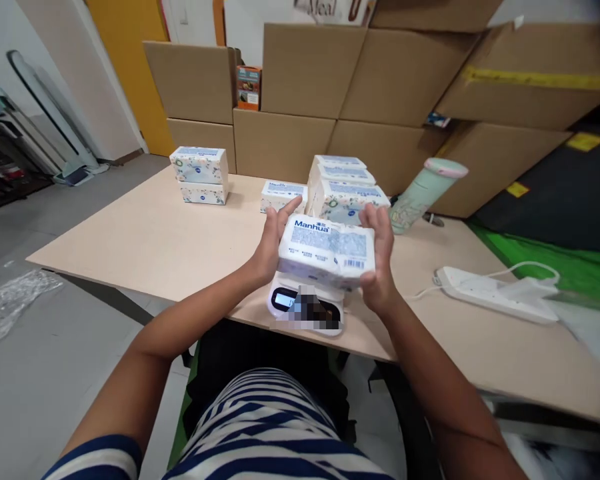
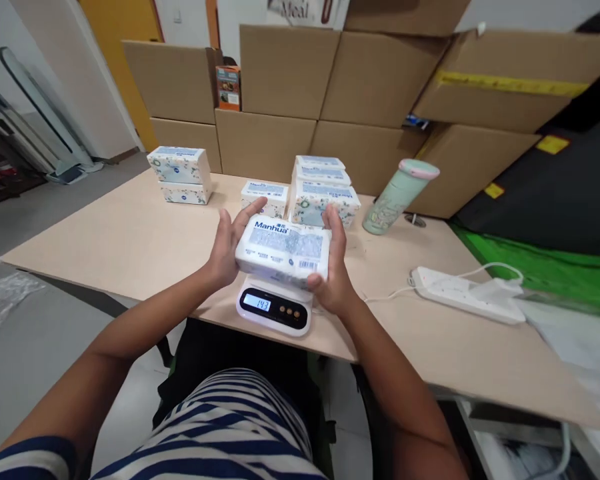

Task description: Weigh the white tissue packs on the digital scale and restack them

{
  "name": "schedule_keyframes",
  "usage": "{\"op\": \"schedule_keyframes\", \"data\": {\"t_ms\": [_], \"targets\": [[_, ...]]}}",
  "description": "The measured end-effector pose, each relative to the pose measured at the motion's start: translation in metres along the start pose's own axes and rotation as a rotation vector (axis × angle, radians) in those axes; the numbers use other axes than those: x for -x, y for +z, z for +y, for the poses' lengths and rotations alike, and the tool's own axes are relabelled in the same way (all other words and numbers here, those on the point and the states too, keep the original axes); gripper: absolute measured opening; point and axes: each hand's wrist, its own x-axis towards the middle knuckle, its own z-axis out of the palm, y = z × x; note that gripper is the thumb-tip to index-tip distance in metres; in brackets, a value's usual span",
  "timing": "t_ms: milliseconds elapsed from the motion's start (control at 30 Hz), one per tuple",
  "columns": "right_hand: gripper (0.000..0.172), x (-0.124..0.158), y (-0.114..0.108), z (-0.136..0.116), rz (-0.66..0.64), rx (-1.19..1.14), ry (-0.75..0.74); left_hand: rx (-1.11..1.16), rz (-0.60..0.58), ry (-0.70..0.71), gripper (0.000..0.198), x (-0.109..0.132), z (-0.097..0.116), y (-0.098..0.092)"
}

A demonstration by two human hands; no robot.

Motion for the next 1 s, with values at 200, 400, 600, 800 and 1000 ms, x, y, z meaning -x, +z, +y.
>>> {"op": "schedule_keyframes", "data": {"t_ms": [200, 400, 600, 800, 1000], "targets": [[0.128, -0.066, 0.006, -0.04, -0.329, 0.261, -0.204, -0.126, 0.156, 0.248, 0.083, 0.03, 0.058, -0.045], [0.094, -0.178, 0.085, -0.035, -0.69, 0.249, -0.12, -0.235, 0.373, 0.162, 0.091, 0.007, 0.088, -0.14], [0.093, -0.241, 0.176, -0.019, -0.646, 0.235, -0.037, -0.242, 0.632, 0.178, 0.091, -0.024, 0.105, -0.247], [0.055, -0.214, 0.272, 0.004, -0.793, 0.614, -0.225, -0.552, 0.973, 0.094, 0.069, -0.022, 0.032, -0.29], [0.045, -0.219, 0.284, -0.007, -0.895, 0.935, -0.21, -0.997, 0.742, 0.056, 0.07, -0.01, 0.0, -0.291]]}}
